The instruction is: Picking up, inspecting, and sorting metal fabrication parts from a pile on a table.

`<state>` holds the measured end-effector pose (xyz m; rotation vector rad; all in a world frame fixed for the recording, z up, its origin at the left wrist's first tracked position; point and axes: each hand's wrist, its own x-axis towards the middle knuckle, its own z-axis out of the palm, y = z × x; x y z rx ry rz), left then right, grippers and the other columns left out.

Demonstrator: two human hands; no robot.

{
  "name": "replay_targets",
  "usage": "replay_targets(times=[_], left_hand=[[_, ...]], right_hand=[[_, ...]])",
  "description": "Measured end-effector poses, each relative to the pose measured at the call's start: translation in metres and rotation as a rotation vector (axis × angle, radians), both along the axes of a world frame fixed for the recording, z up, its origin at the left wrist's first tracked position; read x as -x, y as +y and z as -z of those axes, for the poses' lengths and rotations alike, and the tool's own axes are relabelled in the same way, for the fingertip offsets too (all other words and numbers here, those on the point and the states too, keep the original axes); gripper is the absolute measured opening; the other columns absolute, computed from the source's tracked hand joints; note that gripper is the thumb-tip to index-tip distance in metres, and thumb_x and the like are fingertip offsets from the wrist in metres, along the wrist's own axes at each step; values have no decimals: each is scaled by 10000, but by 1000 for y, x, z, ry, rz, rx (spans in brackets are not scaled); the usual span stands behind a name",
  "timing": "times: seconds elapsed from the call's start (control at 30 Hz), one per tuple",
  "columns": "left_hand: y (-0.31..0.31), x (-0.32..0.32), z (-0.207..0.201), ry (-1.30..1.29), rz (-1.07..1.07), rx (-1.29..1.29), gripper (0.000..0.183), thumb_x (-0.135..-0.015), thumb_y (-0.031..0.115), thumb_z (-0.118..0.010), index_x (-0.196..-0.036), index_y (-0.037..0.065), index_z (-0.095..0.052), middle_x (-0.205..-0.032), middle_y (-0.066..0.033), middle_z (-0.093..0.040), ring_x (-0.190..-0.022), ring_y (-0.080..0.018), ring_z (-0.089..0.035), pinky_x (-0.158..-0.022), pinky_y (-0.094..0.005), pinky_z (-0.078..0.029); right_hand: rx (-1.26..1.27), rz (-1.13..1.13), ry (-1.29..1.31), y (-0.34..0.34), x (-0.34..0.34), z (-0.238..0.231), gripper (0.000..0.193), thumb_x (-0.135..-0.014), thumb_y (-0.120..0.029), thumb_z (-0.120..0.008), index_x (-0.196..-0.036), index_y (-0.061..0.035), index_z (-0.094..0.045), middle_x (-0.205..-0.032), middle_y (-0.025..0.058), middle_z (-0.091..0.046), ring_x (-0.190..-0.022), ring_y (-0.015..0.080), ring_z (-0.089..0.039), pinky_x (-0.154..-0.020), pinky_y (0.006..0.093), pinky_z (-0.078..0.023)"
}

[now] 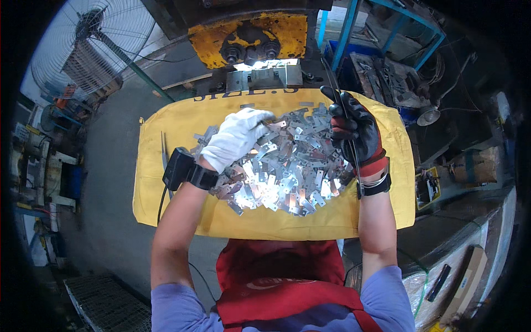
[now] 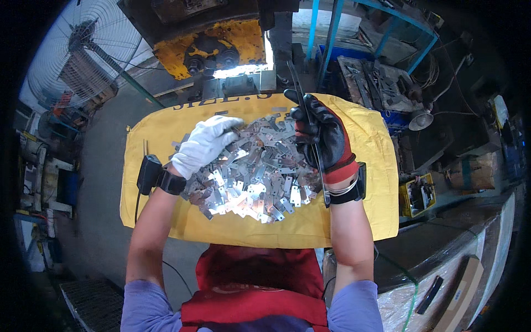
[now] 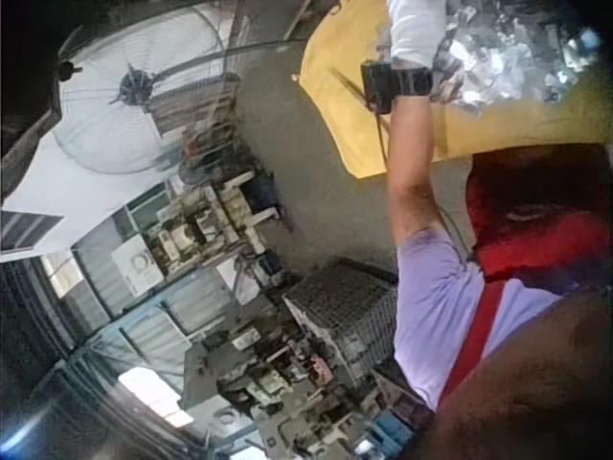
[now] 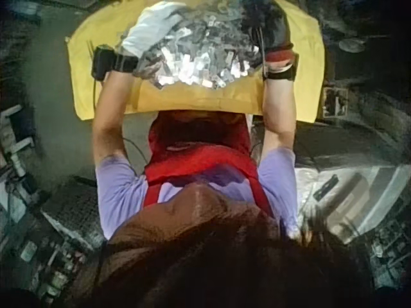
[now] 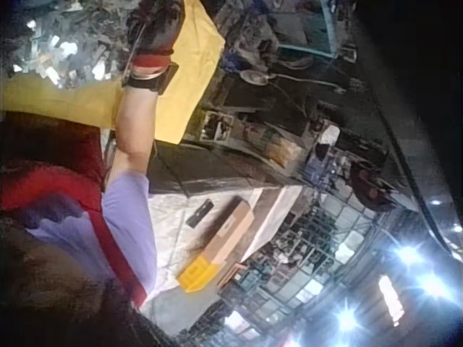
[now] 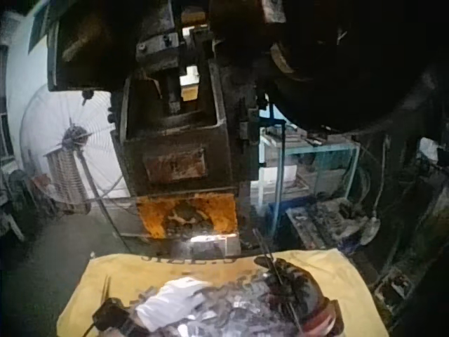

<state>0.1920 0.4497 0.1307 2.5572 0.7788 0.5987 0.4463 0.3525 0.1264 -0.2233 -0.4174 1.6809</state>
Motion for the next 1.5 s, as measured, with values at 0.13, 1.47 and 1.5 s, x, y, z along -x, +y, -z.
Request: replay_targets(times=[0.13,1.47,1.5], left_hand=[[2,18,7,-203,-315,227,288,-835,86,-566,-1120,47,-589,-1048,-148,-626,-953,-269,-607,-817,-308,-468],[-15,11,10,-751,-139,1111,173,-881,93,-547,-1018,-3,-588,-926,-29,-620,-855,-95,-568,-760,-240,-458],[-14,12,14,-718,-155,1082,174,-880,98,-546,-1019,0,-586,-927,-28,-618,-845,-90,-561,-759,-232,-453]], right_hand=[[41,-91,150,2,5,6,443,-945,-201,-438,-1311,36,-361,-881,67,-566,-583,36,-461,-472,162,-398],[81,267,-1015,14,80,4,124,-831,-115,-611,-883,-3,-608,-673,48,-620,-456,80,-529,-392,198,-382],[114,244,-971,11,82,-2,125,-841,-120,-597,-878,-1,-611,-672,47,-619,-451,79,-524,-382,194,-373]])
